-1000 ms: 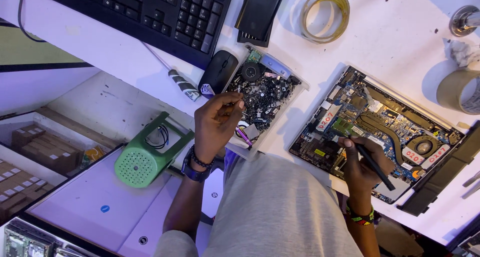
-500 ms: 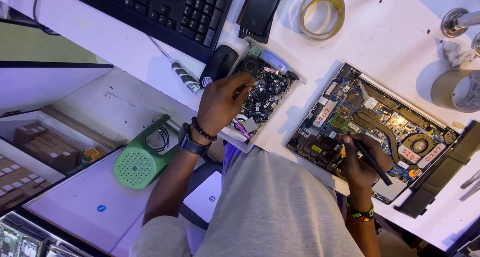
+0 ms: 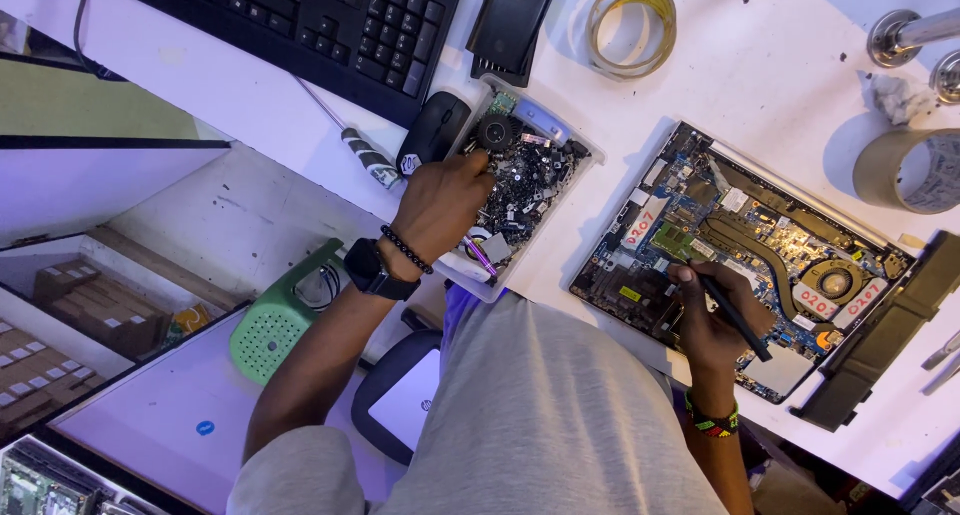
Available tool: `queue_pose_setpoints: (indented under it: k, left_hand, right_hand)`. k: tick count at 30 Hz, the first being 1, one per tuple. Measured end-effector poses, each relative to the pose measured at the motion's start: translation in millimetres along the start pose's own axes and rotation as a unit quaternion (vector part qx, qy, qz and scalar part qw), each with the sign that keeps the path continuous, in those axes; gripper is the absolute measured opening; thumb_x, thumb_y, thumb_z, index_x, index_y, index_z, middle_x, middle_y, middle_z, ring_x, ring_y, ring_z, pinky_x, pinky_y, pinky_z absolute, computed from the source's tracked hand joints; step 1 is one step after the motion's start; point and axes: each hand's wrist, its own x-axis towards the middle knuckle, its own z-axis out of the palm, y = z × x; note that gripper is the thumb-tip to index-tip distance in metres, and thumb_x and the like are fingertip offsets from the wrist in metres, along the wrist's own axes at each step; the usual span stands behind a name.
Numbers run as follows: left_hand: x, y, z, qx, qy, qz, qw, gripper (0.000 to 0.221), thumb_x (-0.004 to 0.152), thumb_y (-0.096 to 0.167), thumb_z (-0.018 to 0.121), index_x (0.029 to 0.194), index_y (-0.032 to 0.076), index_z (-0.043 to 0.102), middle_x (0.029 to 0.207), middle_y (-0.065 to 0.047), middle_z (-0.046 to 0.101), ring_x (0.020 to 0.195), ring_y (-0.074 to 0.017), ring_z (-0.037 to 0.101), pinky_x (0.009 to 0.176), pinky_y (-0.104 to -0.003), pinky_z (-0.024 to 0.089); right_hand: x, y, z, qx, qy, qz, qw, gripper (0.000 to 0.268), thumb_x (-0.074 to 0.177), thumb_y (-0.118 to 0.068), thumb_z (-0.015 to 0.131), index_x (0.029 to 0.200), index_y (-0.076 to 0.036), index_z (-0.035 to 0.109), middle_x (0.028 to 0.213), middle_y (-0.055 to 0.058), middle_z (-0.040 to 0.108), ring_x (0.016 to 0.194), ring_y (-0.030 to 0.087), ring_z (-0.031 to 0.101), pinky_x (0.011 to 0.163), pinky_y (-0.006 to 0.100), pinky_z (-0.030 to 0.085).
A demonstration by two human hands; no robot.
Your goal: Repairing a laptop by disassembling and manipulating internal components on a motherboard
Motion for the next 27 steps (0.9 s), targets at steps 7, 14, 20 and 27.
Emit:
queue_pose_setpoints:
  k: [7, 14, 20, 27]
  left_hand:
    - [10, 4, -9, 0.059, 0.023, 0.045, 0.997, 0.009, 0.079, 0.000, 0.078, 0.080, 0.009, 0.076, 0.094, -0.004, 0.064, 0.074, -0.0203, 0.063, 0.053, -0.032, 0.049]
    - [10, 2, -6, 0.062, -0.011, 0.052, 0.997, 0.009, 0.081, 0.002, 0.076, 0.082, 0.011, 0.075, 0.093, -0.003, 0.064, 0.079, -0.0203, 0.064, 0.055, -0.032, 0.050]
    - [9, 3, -9, 0.052, -0.013, 0.057, 0.997, 0.008, 0.082, 0.006, 0.074, 0.088, 0.011, 0.073, 0.094, -0.004, 0.063, 0.081, -0.0220, 0.064, 0.054, -0.034, 0.049]
    - [0, -9, -30, -0.055, -0.061, -0.022, 0.996, 0.017, 0.092, 0.000, 0.067, 0.106, 0.003, 0.074, 0.104, -0.012, 0.069, 0.086, -0.0359, 0.071, 0.061, -0.043, 0.058]
  right_hand:
    - [2, -5, 5, 0.026, 0.009, 0.004, 1.000, 0.012, 0.096, 0.013, 0.077, 0.103, 0.015, 0.068, 0.083, 0.025, 0.072, 0.077, 0.033, 0.074, 0.069, 0.037, 0.054]
    - [-3, 9, 1, 0.032, 0.011, 0.001, 0.999, 0.012, 0.097, 0.013, 0.077, 0.104, 0.015, 0.068, 0.082, 0.026, 0.071, 0.077, 0.033, 0.074, 0.067, 0.036, 0.053]
    - [-4, 11, -3, 0.018, 0.024, -0.014, 0.999, 0.011, 0.097, 0.010, 0.079, 0.102, 0.013, 0.069, 0.081, 0.025, 0.071, 0.076, 0.034, 0.074, 0.068, 0.036, 0.053]
    - [-2, 8, -5, 0.030, 0.035, -0.015, 0.999, 0.009, 0.099, 0.010, 0.076, 0.103, 0.013, 0.069, 0.083, 0.024, 0.073, 0.079, 0.032, 0.075, 0.071, 0.034, 0.053]
